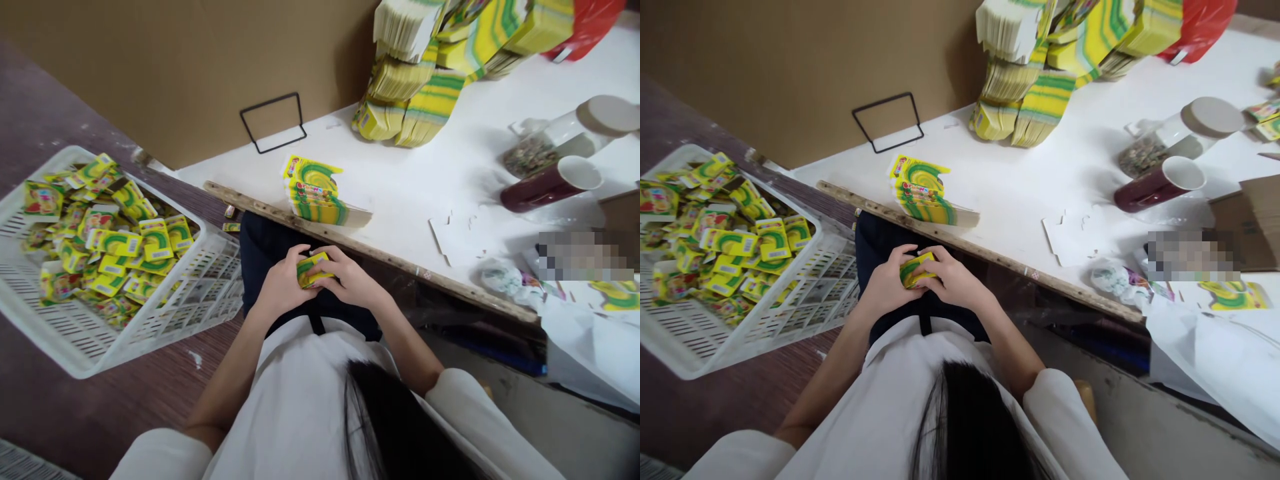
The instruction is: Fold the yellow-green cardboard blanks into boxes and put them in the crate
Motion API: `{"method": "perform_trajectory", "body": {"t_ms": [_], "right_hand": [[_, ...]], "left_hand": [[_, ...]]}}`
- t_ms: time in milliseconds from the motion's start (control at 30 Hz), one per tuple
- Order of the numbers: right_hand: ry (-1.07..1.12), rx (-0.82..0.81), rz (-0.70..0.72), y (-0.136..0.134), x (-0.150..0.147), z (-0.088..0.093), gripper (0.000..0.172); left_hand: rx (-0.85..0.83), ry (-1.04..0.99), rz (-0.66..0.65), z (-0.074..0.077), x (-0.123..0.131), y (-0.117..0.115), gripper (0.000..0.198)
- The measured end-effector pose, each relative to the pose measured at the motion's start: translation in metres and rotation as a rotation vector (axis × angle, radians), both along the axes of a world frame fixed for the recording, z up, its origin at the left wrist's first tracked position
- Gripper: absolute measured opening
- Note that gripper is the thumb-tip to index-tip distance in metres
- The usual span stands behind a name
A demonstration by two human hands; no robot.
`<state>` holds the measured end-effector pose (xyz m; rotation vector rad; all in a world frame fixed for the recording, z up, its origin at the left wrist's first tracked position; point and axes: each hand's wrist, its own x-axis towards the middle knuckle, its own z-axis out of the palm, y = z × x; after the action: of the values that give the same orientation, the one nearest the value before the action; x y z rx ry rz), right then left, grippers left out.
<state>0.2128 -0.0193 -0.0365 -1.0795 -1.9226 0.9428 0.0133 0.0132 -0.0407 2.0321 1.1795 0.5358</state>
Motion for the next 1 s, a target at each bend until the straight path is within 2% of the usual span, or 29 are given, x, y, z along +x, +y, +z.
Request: {"method": "perform_trajectory", "body": {"t_ms": [233, 400, 500, 567, 733, 867, 1000], "right_hand": [[0.041, 0.010, -0.132, 0.001, -0.005, -0.010, 0.022], [-0.008, -0.005, -0.038, 0.002, 0.002, -0.005, 0.019], [0.002, -0.018, 0.018, 0.002, 0.005, 0.000, 0.017], [0.035, -0.032, -0.017, 0.000, 0.002, 0.000, 0.019], [0.100, -0.046, -0.181, -0.004, -0.014, -0.007, 0.035], [0.160, -0.070, -0.120, -0.003, -0.016, -0.011, 0.049], [0.203, -0.050, -0.252, -0.003, -0.021, -0.013, 0.033]], "left_hand": [[0.155, 0.071, 0.029, -0.002, -0.006, 0.010, 0.061], [0.140, 0.093, -0.046, 0.006, -0.010, 0.010, 0.042], [0.141, 0.113, -0.053, 0.009, -0.009, 0.010, 0.042], [0.187, 0.144, -0.054, 0.011, -0.007, 0.011, 0.044], [0.286, 0.228, -0.005, 0.012, -0.004, 0.009, 0.047], [0.287, 0.222, 0.006, 0.005, -0.007, 0.005, 0.052], [0.301, 0.156, 0.042, -0.002, -0.004, 0.000, 0.057]]}}
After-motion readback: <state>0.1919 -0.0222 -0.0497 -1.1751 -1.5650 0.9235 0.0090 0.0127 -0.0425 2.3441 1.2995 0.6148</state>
